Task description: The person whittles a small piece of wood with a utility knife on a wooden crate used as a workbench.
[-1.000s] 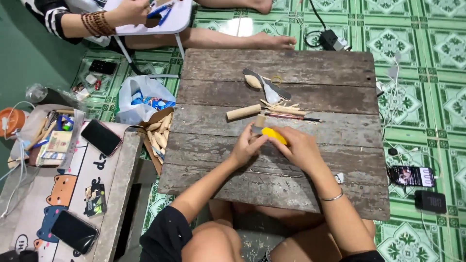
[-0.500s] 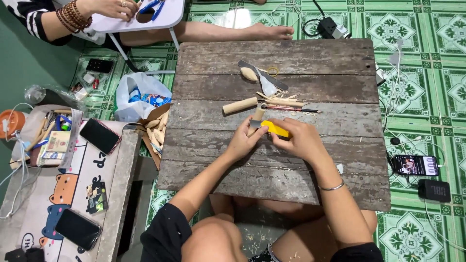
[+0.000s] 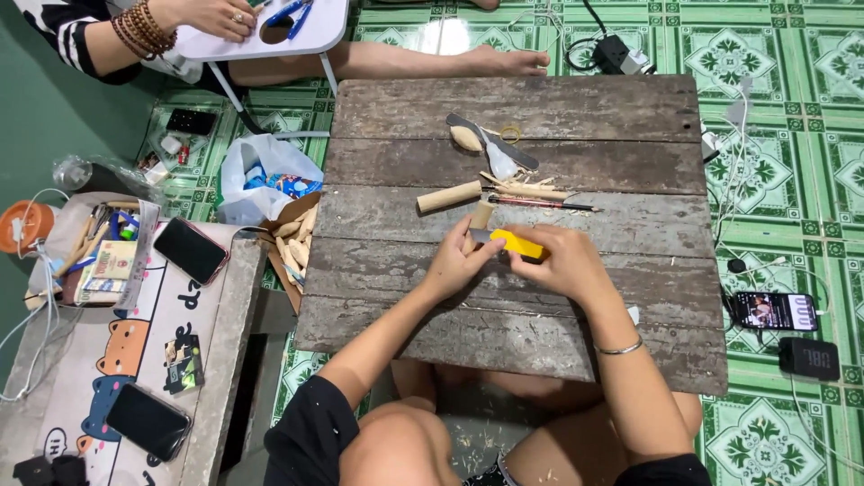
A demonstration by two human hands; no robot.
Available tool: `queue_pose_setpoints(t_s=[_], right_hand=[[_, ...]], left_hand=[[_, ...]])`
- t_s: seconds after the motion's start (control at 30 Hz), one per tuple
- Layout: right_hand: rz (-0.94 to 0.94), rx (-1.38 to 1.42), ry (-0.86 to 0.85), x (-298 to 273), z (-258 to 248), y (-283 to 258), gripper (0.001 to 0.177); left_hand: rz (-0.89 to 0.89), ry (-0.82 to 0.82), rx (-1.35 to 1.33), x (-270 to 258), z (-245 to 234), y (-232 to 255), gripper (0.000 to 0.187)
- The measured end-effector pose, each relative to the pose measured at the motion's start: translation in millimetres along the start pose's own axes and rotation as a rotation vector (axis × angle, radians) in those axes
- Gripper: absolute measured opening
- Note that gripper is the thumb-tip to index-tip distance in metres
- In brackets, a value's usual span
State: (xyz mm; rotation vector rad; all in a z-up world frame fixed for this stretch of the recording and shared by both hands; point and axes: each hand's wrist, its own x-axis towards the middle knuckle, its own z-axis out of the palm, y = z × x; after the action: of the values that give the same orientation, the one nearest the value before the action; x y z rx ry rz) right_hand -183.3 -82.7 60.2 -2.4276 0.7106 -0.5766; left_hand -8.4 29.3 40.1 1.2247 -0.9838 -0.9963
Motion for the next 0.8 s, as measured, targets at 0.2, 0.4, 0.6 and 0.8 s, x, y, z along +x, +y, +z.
queue_pose_setpoints(t_s=[0.2,0.4,0.6,0.8], right_hand=[[-0.010,-0.012,0.015,-0.4,5.4,0.8,0.036],[0.005,0.030,0.066,-0.8,14.1,3.7,0.036],[-0.013,0.058,0.115,-0.2,12.8,-3.3,0.036],[0.003,0.003,0.043,-0.1,-1.1,-6.0,0.034]], left_hand=[[-0.005,0.034,-0.025,4.0,2.1,5.4,0.025],[-0.001,0.079,-0.023,8.4,2.5,-0.6,0.022],[-0.031,0.159,0.005,6.4,5.1,0.8,0.021],[-0.028,0.075,-0.035,8.4,-0.3,-9.1,0.025]])
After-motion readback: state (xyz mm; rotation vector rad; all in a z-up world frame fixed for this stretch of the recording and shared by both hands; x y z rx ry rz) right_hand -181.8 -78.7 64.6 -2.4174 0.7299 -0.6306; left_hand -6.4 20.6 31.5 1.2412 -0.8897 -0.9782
